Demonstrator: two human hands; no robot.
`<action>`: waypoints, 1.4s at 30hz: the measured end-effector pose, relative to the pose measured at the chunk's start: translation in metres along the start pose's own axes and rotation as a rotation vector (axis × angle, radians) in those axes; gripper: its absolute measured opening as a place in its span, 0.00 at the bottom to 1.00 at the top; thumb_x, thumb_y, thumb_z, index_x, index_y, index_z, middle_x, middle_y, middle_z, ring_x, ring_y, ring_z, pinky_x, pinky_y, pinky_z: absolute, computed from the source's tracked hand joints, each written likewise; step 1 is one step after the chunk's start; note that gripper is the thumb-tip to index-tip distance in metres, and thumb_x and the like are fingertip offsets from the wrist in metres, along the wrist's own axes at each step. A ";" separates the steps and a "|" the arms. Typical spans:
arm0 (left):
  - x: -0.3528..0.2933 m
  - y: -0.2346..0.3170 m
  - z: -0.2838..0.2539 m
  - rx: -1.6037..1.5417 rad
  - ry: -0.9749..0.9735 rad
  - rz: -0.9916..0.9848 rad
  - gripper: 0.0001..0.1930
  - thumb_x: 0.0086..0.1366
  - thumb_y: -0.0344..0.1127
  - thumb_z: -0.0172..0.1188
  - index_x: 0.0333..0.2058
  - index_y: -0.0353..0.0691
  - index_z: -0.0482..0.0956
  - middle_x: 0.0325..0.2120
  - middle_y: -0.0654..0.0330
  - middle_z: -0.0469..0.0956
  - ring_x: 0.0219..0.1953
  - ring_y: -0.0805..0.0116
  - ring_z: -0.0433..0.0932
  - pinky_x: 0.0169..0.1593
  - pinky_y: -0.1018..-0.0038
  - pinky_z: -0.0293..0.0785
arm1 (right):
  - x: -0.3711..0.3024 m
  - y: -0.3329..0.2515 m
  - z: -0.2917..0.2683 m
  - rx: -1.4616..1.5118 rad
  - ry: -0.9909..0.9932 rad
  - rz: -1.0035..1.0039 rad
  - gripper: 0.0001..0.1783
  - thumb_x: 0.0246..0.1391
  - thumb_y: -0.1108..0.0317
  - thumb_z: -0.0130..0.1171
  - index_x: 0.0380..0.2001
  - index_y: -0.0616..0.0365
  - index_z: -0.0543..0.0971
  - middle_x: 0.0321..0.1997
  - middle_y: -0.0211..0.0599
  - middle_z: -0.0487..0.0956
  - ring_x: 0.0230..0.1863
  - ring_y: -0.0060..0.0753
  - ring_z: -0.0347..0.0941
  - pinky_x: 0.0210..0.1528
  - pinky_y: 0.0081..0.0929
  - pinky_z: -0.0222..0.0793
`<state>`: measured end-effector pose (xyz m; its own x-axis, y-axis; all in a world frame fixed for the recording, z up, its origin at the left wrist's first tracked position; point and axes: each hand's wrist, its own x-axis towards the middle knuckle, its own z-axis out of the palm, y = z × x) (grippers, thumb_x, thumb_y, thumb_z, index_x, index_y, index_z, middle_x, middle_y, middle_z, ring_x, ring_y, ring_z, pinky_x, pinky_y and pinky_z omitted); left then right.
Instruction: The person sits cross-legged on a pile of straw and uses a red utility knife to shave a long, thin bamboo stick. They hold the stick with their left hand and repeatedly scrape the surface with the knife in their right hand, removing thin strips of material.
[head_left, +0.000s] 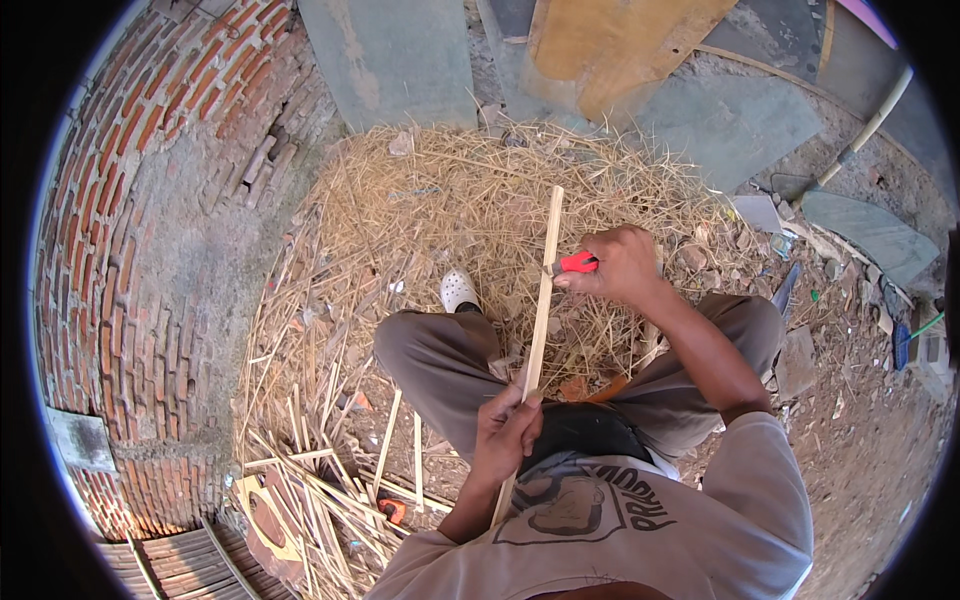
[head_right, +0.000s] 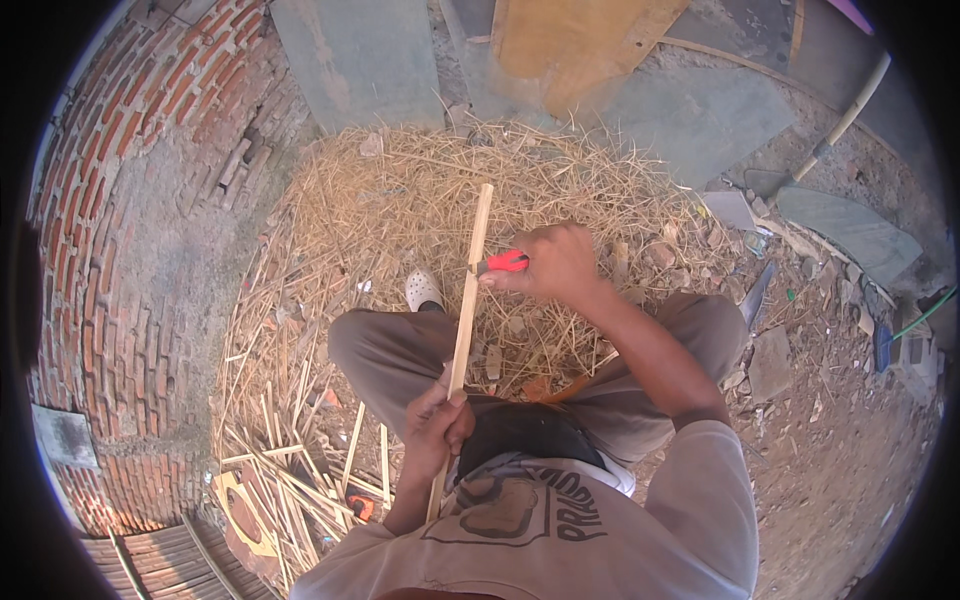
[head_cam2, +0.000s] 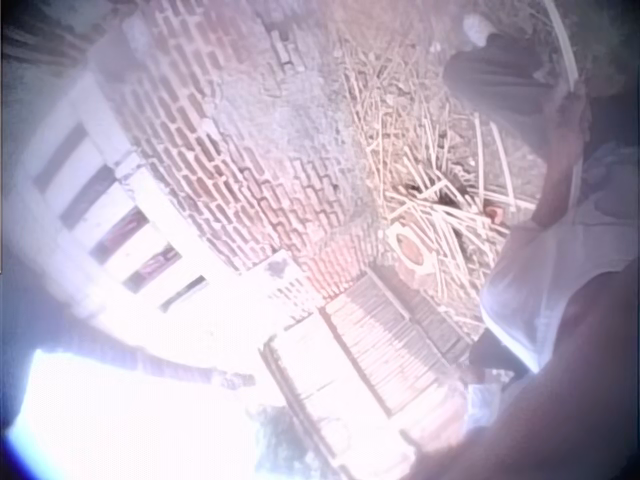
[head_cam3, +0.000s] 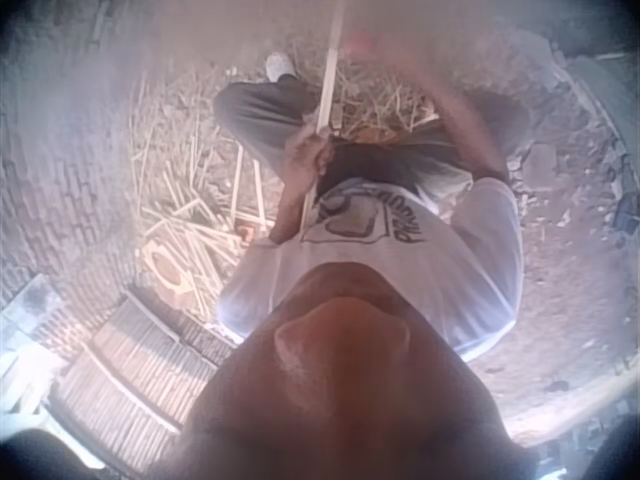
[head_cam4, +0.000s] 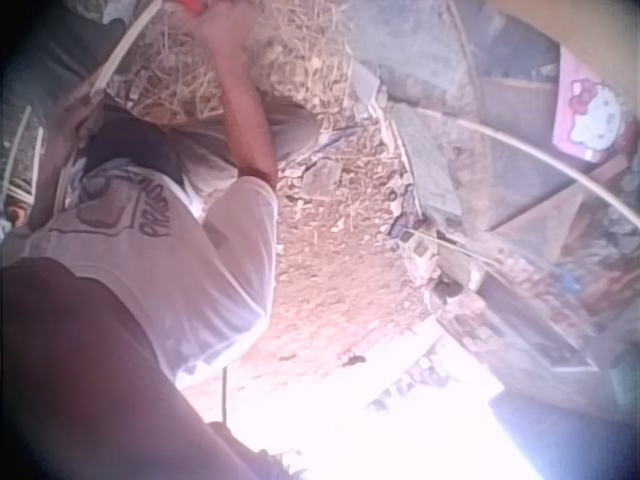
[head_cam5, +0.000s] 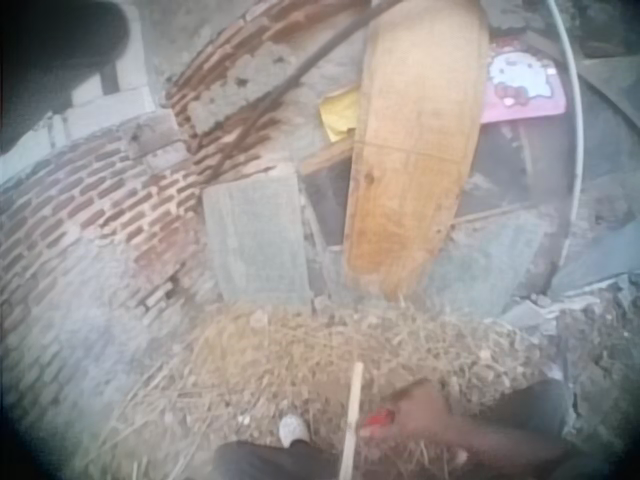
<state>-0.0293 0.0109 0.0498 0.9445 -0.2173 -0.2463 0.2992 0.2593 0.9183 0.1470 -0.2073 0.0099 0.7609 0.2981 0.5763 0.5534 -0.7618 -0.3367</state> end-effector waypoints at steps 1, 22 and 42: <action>-0.001 0.000 0.000 0.003 -0.002 -0.013 0.24 0.71 0.31 0.49 0.64 0.40 0.61 0.13 0.71 0.60 0.14 0.84 0.56 0.17 0.85 0.54 | 0.001 0.003 0.000 -0.019 0.022 0.011 0.34 0.38 0.30 0.62 0.11 0.52 0.74 0.09 0.34 0.69 0.12 0.40 0.69 0.19 0.37 0.65; -0.004 0.004 0.000 0.137 0.095 0.005 0.20 0.72 0.31 0.47 0.61 0.38 0.66 0.12 0.70 0.61 0.14 0.84 0.57 0.18 0.84 0.54 | -0.012 -0.029 -0.027 0.173 -0.115 -0.073 0.35 0.39 0.30 0.61 0.12 0.56 0.74 0.08 0.38 0.64 0.14 0.46 0.68 0.19 0.38 0.61; 0.003 0.006 0.009 0.292 0.092 0.029 0.22 0.72 0.32 0.48 0.62 0.34 0.63 0.18 0.75 0.59 0.19 0.87 0.55 0.22 0.85 0.52 | 0.002 -0.007 -0.010 -0.008 -0.033 -0.030 0.38 0.34 0.22 0.58 0.09 0.51 0.74 0.07 0.32 0.68 0.10 0.38 0.68 0.16 0.34 0.63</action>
<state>-0.0263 0.0033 0.0576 0.9644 -0.1245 -0.2335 0.2328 -0.0198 0.9723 0.1411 -0.2075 0.0205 0.7548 0.3399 0.5610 0.5736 -0.7569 -0.3132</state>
